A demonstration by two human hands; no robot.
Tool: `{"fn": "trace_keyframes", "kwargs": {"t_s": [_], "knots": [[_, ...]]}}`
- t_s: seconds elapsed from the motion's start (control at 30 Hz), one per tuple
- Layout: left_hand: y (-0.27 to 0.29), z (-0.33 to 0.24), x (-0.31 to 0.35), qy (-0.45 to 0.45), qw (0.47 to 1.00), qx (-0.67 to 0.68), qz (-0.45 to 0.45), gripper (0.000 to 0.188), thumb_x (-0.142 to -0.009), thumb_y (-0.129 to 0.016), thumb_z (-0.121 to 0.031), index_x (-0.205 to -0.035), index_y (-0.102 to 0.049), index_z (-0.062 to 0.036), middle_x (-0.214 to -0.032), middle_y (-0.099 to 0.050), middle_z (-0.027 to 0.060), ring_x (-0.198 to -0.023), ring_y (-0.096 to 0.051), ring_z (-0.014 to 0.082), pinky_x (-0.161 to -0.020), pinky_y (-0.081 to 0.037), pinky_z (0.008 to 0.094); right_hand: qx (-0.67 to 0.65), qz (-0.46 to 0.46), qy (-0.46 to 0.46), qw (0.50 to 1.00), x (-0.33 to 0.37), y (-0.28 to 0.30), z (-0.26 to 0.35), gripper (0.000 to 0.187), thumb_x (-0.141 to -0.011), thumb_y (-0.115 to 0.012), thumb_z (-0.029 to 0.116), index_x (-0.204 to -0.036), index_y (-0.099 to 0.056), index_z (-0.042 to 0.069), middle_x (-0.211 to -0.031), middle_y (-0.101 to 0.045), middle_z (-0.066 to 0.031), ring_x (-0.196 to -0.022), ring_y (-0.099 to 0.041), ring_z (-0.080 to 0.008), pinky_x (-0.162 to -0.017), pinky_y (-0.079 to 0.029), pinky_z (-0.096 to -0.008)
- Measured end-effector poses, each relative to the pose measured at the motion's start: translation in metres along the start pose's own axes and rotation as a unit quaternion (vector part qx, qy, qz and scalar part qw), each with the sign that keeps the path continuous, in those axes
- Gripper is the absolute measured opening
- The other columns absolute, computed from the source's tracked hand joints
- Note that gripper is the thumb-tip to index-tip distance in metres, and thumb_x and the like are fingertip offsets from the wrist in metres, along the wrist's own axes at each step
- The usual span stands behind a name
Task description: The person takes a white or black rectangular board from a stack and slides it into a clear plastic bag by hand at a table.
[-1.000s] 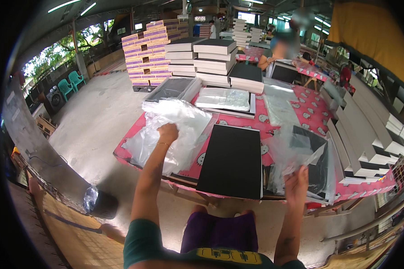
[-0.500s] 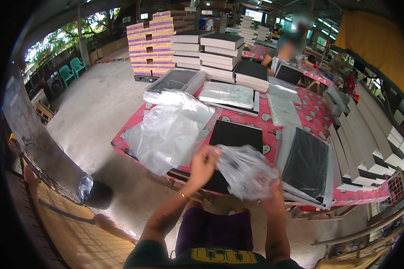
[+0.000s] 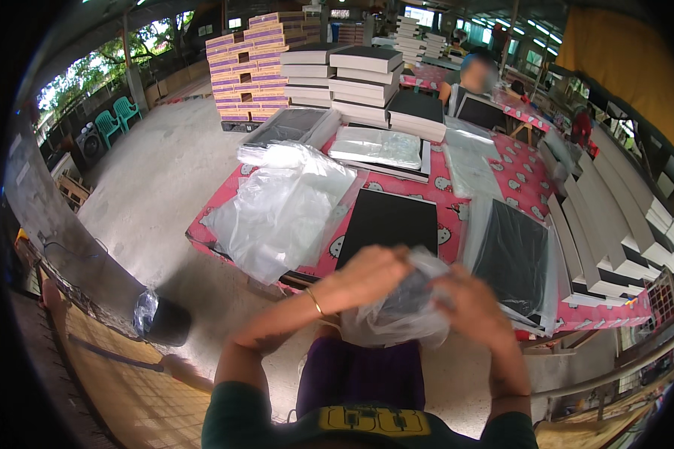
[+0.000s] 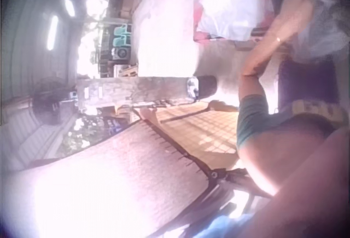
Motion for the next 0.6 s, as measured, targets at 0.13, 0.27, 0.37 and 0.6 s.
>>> {"fn": "trace_keyframes", "kwargs": {"t_s": [0.13,0.27,0.37,0.6], "knots": [[0.028,0.057,0.028,0.115,0.982,-0.056,-0.140,0.018,-0.086,-0.058,-0.012,-0.075,-0.063,0.0000,-0.105,-0.062,0.0214,-0.079,-0.067,0.0333,-0.070,-0.054,0.0437,0.125,0.017,-0.240,0.962,0.045,0.022,-0.101,0.031,-0.085,-0.065,0.033,-0.099,-0.070,0.006,-0.097,-0.063,-0.0187,-0.084,-0.062,-0.0372,-0.072,-0.048,-0.0426],[0.050,0.055,0.053,0.020,0.951,0.240,-0.195,0.034,-0.087,-0.060,-0.027,-0.067,-0.061,0.0009,-0.095,-0.065,0.0182,-0.088,-0.065,0.0297,-0.079,-0.053,0.0417,0.011,0.107,-0.152,0.983,0.066,0.000,-0.112,0.035,-0.089,-0.060,0.035,-0.101,-0.069,0.003,-0.095,-0.063,-0.0182,-0.087,-0.064,-0.0337,-0.075,-0.050,-0.0399],[0.028,0.043,0.066,0.089,0.634,0.760,-0.109,0.034,-0.086,-0.068,-0.031,-0.079,-0.057,0.0008,-0.074,-0.060,0.0089,-0.069,-0.057,0.0166,-0.059,-0.045,0.0305,-0.500,-0.076,-0.103,0.857,0.083,-0.039,-0.144,0.036,-0.092,-0.056,0.034,-0.108,-0.066,0.003,-0.102,-0.065,-0.0154,-0.096,-0.063,-0.0274,-0.080,-0.050,-0.0389],[0.008,0.036,0.078,0.103,0.644,0.749,-0.115,0.035,-0.096,-0.055,-0.036,-0.101,-0.062,-0.0031,-0.082,-0.068,0.0073,-0.079,-0.066,0.0186,-0.067,-0.054,0.0320,-0.464,0.249,-0.042,0.849,0.076,-0.086,-0.078,0.026,-0.091,-0.061,0.019,-0.112,-0.061,0.003,-0.099,-0.067,-0.0109,-0.092,-0.064,-0.0219,-0.084,-0.051,-0.0371]]}}
Point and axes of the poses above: each hand's wrist, its own x-axis away from the middle knuckle, its own y-axis out of the back of the hand, z = x × y, the point moved 9 cm from there along -x, towards the middle knuckle
